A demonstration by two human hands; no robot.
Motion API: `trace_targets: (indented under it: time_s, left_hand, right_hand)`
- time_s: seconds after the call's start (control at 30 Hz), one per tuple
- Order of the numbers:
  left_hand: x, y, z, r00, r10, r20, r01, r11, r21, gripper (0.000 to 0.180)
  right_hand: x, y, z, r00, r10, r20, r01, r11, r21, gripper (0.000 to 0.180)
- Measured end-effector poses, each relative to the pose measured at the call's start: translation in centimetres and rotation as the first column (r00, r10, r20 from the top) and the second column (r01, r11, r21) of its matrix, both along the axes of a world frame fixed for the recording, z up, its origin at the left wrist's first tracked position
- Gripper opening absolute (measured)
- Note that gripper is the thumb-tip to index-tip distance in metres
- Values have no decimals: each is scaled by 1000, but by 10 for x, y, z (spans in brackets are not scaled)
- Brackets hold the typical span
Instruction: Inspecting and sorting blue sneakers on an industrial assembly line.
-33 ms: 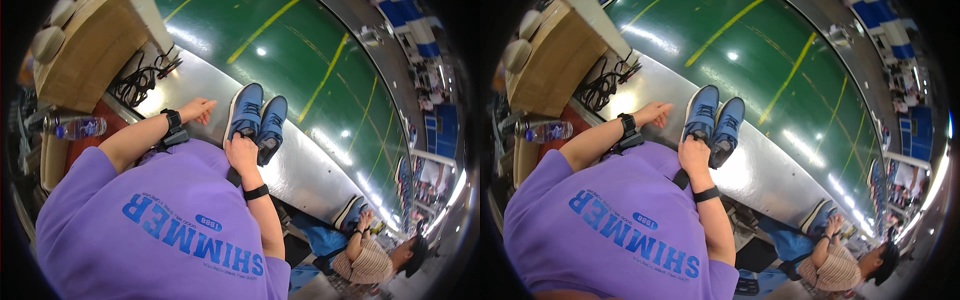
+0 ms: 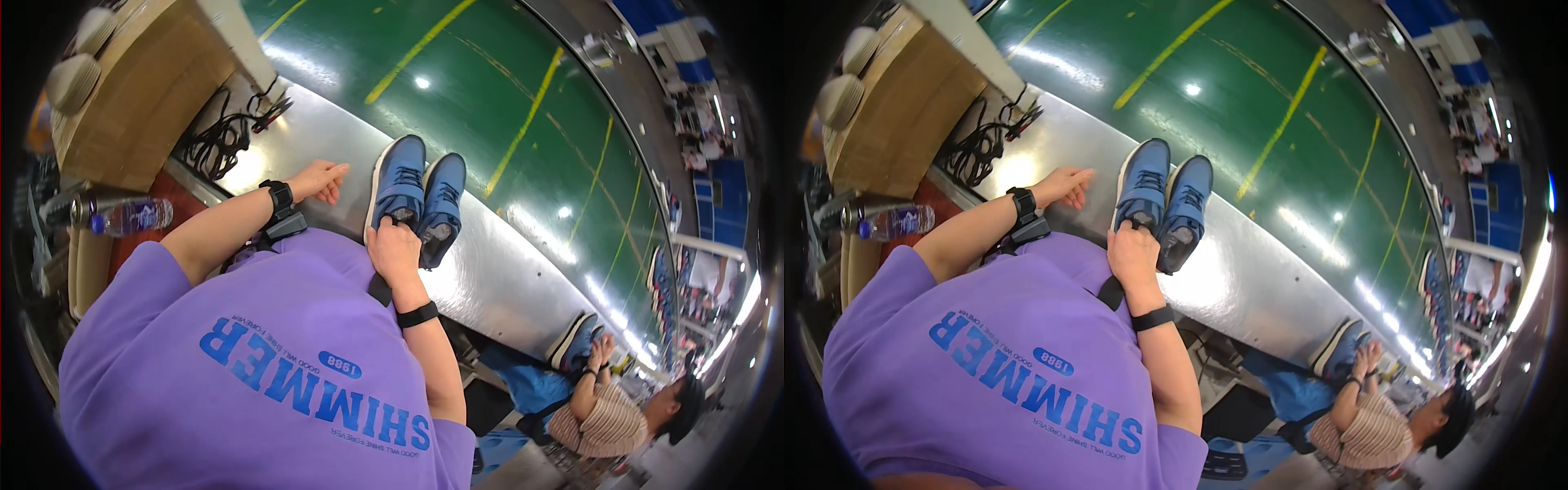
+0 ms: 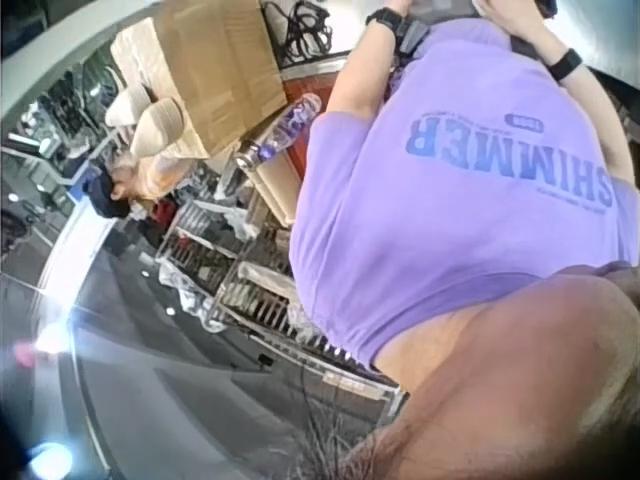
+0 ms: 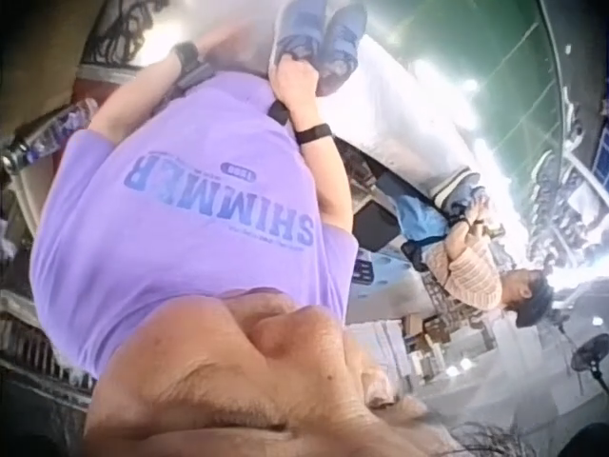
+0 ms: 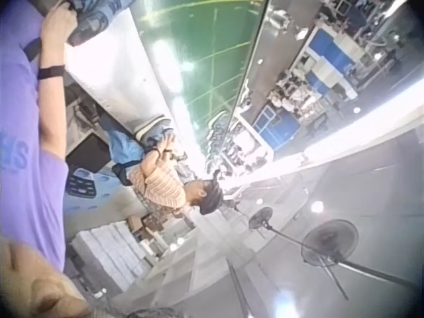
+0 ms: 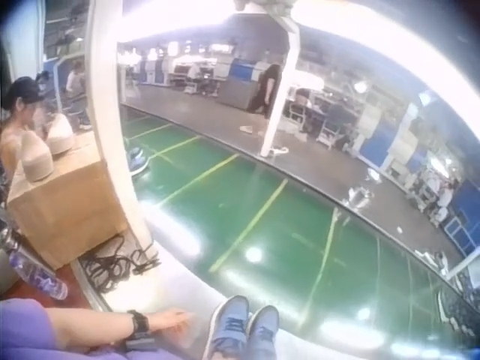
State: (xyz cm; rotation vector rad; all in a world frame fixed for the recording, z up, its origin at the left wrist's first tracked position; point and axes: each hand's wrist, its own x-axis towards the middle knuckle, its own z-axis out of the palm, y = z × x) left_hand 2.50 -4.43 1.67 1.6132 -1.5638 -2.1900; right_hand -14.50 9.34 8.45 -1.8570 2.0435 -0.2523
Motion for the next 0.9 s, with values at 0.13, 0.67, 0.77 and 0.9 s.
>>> trace_targets:
  time_s: [0.13, 0.67, 0.77, 0.9]
  left_hand:
    - [-2, -6, -6, 994, 108, 19, -110, 990, 86, 43]
    - [-8, -1, -8, 995, 95, 26, -91, 988, -125, 34]
    - [-5, 4, -13, 988, 154, 33, -145, 971, -192, 33]
    - [-12, 8, -9, 974, 217, 68, -194, 949, -248, 33]
  right_hand:
    - [-10, 21, -13, 993, -74, -90, 55, 979, -197, 21]
    - [-183, 171, -25, 893, -344, -290, 309, 938, -158, 19]
    - [-230, 195, -21, 851, -395, -345, 363, 919, -155, 20]
    - [-292, 235, -15, 752, -503, -425, 500, 856, -129, 22]
